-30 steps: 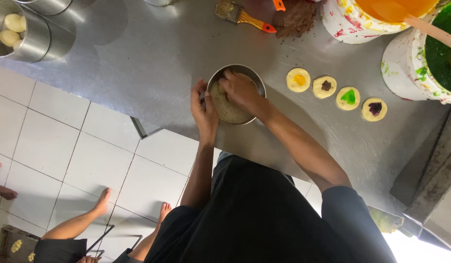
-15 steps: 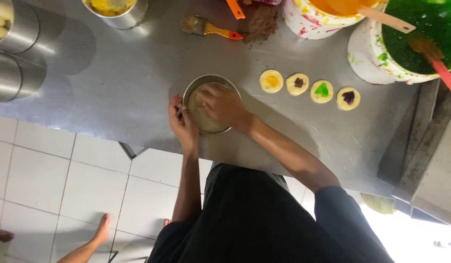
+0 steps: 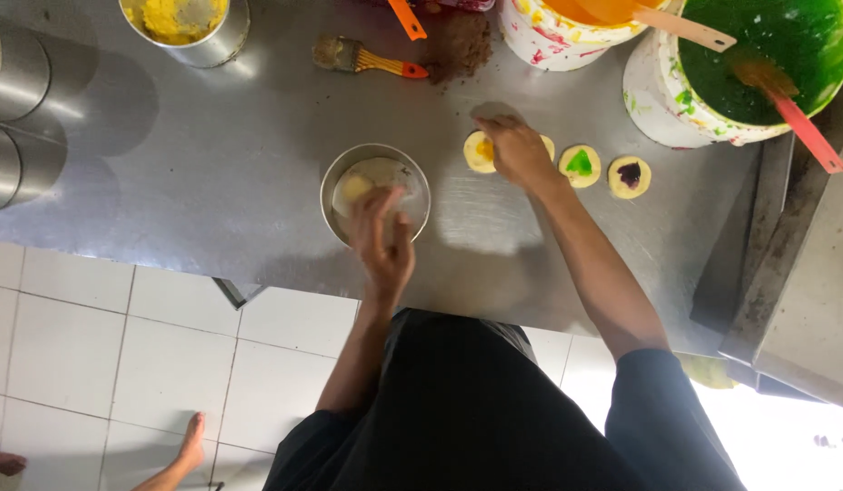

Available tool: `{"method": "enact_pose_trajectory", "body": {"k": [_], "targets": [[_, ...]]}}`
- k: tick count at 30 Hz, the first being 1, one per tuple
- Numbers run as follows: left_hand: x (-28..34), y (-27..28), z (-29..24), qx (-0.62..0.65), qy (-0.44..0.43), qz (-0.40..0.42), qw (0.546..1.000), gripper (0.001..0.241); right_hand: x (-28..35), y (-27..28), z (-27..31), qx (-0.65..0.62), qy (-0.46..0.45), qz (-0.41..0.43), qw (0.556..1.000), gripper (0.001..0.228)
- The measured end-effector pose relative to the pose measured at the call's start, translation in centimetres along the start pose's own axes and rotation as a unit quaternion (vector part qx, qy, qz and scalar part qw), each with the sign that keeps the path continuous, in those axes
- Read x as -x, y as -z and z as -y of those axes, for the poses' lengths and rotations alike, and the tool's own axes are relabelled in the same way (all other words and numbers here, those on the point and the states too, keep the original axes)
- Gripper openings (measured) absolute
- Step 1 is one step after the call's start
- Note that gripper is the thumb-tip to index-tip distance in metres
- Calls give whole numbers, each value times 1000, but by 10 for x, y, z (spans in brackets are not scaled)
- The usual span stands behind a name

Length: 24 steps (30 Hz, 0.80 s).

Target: Filling small pieces of dough with various colored fillings and rolling them into balls.

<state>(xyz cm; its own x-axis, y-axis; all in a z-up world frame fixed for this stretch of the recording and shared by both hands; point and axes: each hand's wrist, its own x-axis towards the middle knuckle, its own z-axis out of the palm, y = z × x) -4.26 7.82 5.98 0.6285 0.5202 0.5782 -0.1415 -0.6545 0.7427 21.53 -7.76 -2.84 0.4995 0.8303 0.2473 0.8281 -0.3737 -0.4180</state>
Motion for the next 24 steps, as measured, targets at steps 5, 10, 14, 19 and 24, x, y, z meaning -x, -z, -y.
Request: {"method": "enact_pose_trajectory", "body": {"k": [5, 10, 14, 19, 24], "targets": [[21, -29, 0, 77, -16, 40, 996, 28, -6, 4, 7, 27, -78, 59, 995, 37], [24, -29, -15, 89, 5, 84, 992, 31, -6, 15, 7, 0, -41, 54, 998, 22], [23, -30, -24, 92, 16, 100, 991, 31, -1, 11, -2, -46, -28, 88, 995, 30], [31, -41, -17, 101, 1, 98, 990, 30, 3, 14, 3, -1, 34, 34, 999, 23], [30, -41, -24, 106, 14, 116, 987, 30, 10, 23, 3, -158, -43, 17, 986, 21]]}}
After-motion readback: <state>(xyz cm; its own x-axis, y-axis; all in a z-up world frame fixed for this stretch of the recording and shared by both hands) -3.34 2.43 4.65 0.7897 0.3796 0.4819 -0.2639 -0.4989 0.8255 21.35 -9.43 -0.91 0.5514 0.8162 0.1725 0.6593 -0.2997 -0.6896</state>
